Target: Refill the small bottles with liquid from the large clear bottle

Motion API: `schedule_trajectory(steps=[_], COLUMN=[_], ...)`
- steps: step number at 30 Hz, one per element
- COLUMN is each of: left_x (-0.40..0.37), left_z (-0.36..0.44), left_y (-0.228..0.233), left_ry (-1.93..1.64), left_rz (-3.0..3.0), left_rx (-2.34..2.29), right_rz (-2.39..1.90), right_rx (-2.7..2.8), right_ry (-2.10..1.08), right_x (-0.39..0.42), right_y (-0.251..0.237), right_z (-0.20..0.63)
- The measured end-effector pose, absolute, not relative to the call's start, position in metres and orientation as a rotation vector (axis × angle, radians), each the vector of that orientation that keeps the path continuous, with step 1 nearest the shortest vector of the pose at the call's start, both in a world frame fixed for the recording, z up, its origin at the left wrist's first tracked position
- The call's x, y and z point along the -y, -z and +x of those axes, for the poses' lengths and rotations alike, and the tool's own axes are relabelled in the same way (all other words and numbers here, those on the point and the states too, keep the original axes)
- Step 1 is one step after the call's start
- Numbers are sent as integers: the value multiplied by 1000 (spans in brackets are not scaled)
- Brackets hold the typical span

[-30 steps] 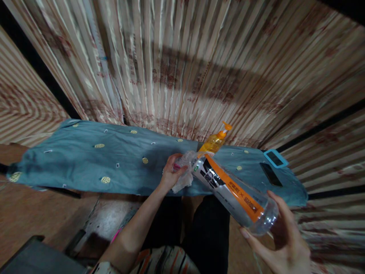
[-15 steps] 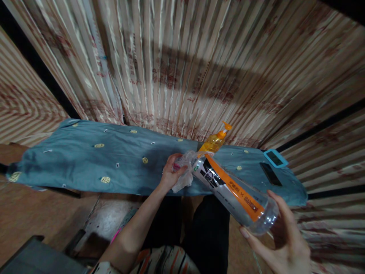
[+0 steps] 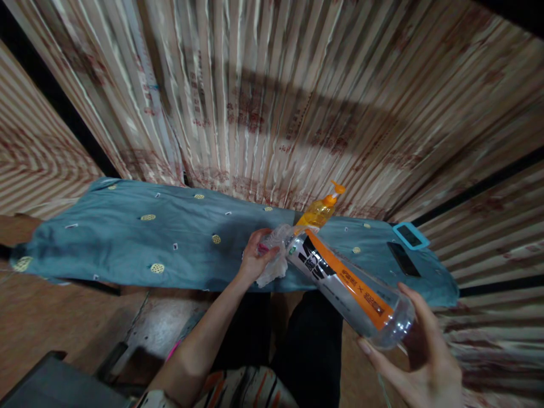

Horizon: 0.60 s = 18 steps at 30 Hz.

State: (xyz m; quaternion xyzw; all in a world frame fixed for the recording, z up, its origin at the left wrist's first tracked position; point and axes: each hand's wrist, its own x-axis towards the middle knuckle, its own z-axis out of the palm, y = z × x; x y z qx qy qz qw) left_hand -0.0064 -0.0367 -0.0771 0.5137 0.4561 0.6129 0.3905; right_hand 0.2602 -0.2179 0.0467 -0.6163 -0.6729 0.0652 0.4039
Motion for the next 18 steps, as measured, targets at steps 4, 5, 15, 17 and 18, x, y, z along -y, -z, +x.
schedule_trajectory(steps=[4,5,15,17,18], left_x=[37,37,38,37,37], left_z=[-7,-7,-8,-8,-8], left_y=[77,76,73,73,73], left_ry=[-1560,-1559,-1521,-1519,-1519], left_rz=[1297,1297,1300,1299,1297], left_rx=[-1146,-1144,-1137,-1139,-1142], right_rz=[-1551,-1556,-1564,-1564,-1564], right_rx=[1706,1705,1741,1755,1754], right_ry=[-156,-154,-100,-82,-90], right_x=[218,218,217,216,216], right_y=[-48,-48,-57,-59,-59], right_z=[260,260,255,254,254])
